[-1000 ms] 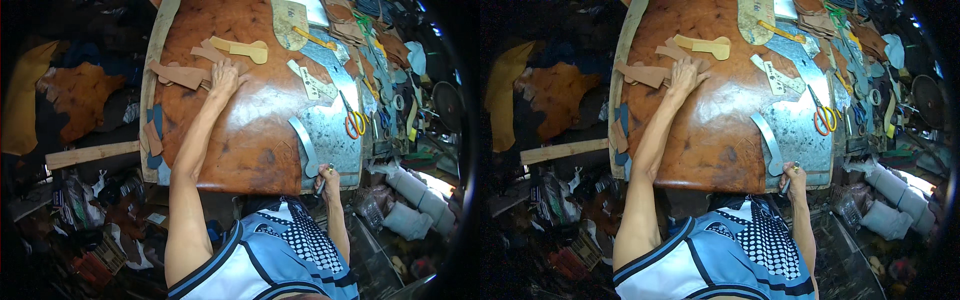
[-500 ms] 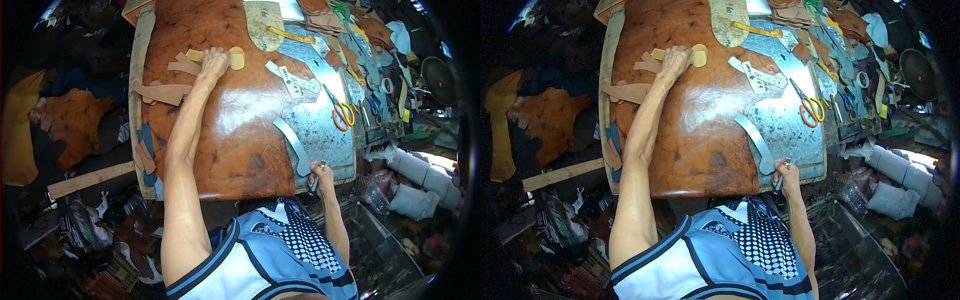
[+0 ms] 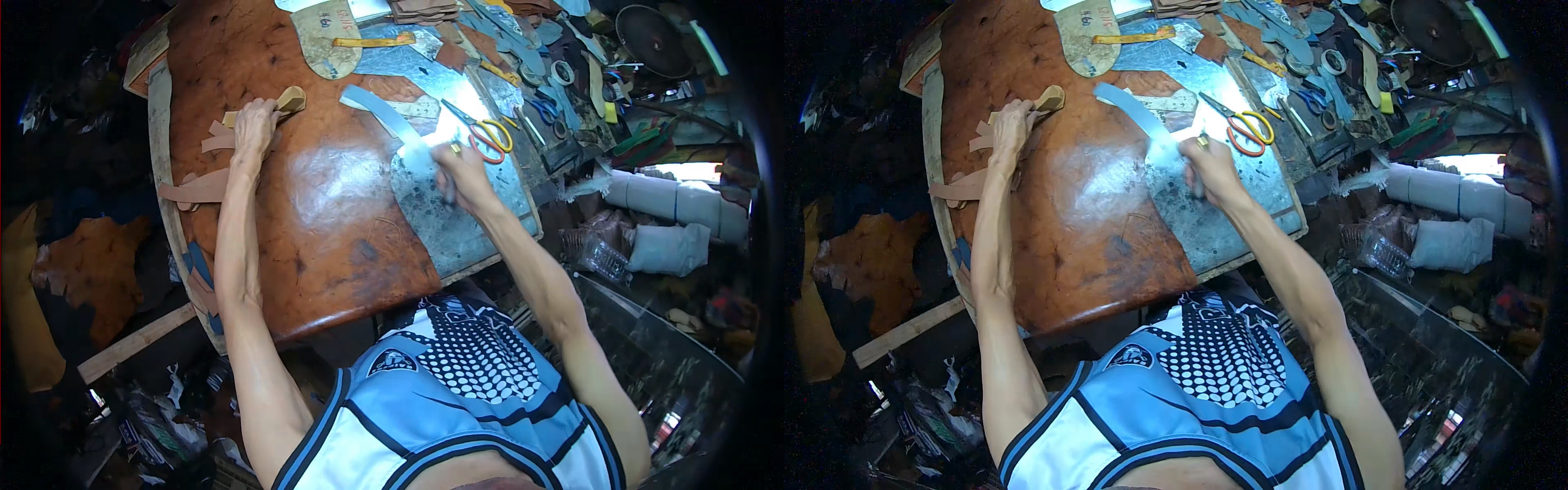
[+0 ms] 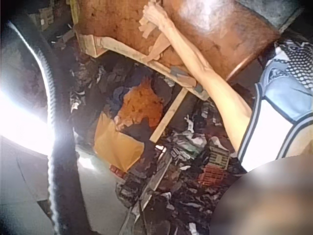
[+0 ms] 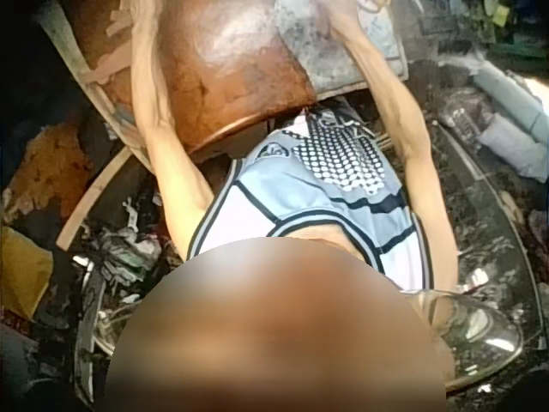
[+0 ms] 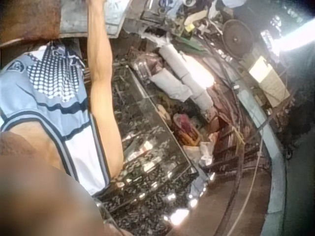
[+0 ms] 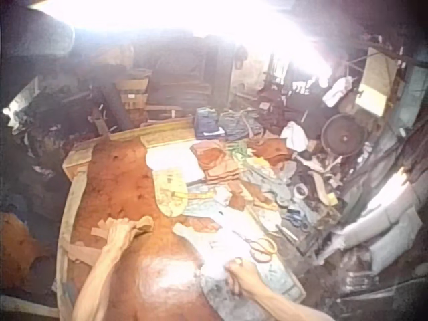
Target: Marking patterns on leather pieces using a silver stylus and various templates in a workshop.
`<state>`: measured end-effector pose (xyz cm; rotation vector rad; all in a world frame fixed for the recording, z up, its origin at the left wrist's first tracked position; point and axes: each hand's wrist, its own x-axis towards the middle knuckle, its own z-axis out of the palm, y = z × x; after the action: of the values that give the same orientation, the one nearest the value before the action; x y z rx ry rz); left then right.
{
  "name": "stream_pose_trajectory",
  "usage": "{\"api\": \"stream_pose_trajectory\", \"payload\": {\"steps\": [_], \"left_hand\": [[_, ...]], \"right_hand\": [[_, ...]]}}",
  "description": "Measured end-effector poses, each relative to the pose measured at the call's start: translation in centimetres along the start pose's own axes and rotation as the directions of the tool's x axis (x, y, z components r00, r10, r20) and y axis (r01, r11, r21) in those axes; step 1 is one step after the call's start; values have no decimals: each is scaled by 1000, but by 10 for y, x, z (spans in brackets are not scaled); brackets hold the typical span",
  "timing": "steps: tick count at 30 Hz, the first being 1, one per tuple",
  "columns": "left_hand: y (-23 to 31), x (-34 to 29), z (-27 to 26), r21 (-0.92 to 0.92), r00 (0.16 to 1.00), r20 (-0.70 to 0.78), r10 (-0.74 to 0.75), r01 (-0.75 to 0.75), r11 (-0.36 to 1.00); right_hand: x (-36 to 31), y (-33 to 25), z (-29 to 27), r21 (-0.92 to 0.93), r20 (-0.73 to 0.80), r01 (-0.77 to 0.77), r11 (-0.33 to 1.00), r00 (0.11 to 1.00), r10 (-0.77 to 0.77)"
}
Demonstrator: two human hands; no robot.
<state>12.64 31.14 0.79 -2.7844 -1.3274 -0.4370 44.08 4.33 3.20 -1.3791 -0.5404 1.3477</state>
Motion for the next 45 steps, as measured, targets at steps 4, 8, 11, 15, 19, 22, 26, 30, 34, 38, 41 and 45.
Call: {"api": "stream_pose_trajectory", "payload": {"steps": [4, 8, 11, 15, 19, 22, 26, 30, 34, 38, 41, 45], "left_hand": [[49, -33, -43, -91, 977, -209, -49, 31, 995], [134, -91, -48, -294, 953, -296, -67, -24, 955], [227, -131, -9, -449, 954, -257, -154, 23, 893], [314, -143, 24, -589, 975, -114, -189, 87, 803], [345, -142, 34, -536, 1000, -7, 7, -10, 844], [348, -152, 14, -480, 998, 45, -43, 60, 875], [332, -166, 21, -384, 970, 18, -242, 230, 894], [330, -151, 19, -328, 952, 21, -305, 295, 898], [336, -142, 24, -321, 956, 70, -285, 292, 901], [341, -147, 34, -275, 951, 96, -293, 309, 910], [340, -149, 37, -264, 948, 94, -305, 319, 910], [340, -152, 39, -291, 944, 75, -321, 328, 899]], "right_hand": [[83, -22, 22, -253, 132, 81, 964, 990, -48], [118, -2, 2, -900, 289, 372, 229, 900, -326], [120, 4, 2, -945, 287, 310, 103, 938, -194], [123, -10, 14, -912, 340, 375, 166, 918, -205], [152, -5, -26, -717, 317, 341, 609, 936, -151], [98, -32, -65, -617, 266, 254, 744, 958, -107], [19, -26, -113, -653, 221, 112, 749, 974, 47], [-14, -5, -123, -640, 169, -78, 765, 956, 238], [-10, 17, -116, -660, 235, -12, 751, 946, 222], [-10, 29, -110, -787, 228, 81, 612, 959, 167], [-26, 22, -108, -844, 352, 356, 401, 932, -87], [-37, 21, -117, -858, 377, 360, 367, 926, -28]]}}
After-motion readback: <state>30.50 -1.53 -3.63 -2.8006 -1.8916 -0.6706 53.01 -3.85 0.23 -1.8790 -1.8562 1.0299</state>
